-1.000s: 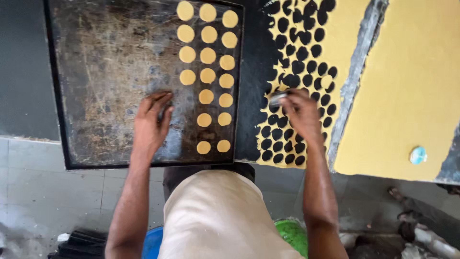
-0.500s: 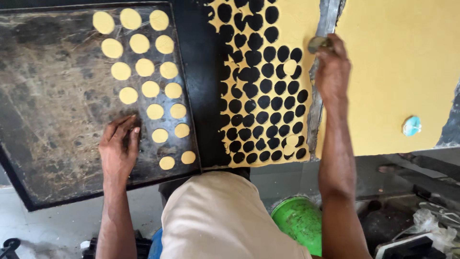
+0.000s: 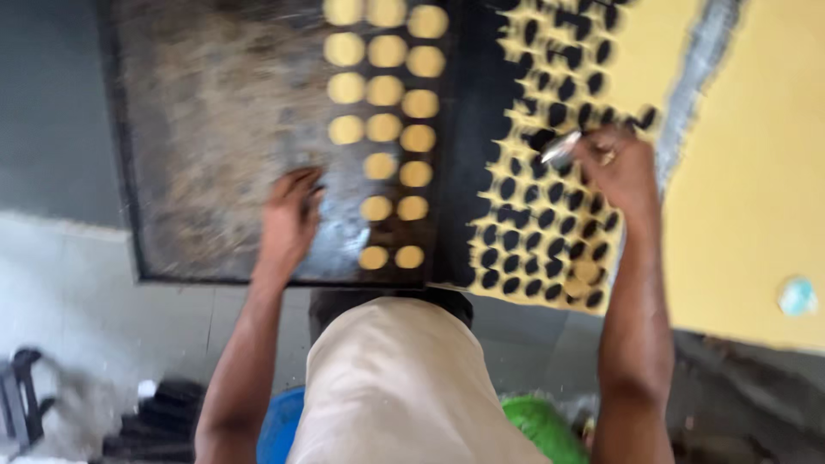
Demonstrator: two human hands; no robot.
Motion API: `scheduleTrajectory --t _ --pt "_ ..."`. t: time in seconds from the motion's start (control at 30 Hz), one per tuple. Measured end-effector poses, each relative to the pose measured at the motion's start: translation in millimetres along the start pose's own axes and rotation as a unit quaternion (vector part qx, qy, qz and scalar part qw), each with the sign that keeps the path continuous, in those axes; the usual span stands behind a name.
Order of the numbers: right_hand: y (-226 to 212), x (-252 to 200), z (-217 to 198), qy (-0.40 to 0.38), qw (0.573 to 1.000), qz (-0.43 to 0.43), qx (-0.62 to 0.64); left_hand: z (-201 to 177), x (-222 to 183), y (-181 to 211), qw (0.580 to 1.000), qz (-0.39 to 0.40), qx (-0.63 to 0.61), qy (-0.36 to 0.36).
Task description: The person uses a small metal cylinder to cut circular shapes from a sheet of yellow dough and places them onto a black metal tray.
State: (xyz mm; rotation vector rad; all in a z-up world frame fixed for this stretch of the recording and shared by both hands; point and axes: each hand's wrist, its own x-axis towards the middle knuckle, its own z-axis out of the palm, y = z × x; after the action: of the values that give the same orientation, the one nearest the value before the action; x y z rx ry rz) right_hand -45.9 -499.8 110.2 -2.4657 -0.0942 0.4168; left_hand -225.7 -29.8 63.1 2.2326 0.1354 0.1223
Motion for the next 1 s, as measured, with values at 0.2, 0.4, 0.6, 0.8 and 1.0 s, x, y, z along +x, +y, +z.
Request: scheduleTrajectory --t 0.2,0.4,0.6,0.8,1.0 --pt "-164 -43 186 0.167 0.903 -0.371 -0.137 6 1 -26 0.994 0.078 -0.052 0.051" --pt "-207 -41 204 0.216 0.941 -0.261 -0.006 22 25 -23 0.992 0.117 -0.038 0.021" --pt "-95 -66 126 0.230 0.956 -0.179 -0.031 29 31 -21 0.993 0.114 0.007 -0.018" --pt "-1 -19 28 0.236 0.950 -0.130 -0.158 19 23 -9 0.995 0.085 0.034 -0.023" --pt "81 49 -14 0.247 0.926 -0.190 -0.211 9 22 28 0.995 0.031 0.095 0.006"
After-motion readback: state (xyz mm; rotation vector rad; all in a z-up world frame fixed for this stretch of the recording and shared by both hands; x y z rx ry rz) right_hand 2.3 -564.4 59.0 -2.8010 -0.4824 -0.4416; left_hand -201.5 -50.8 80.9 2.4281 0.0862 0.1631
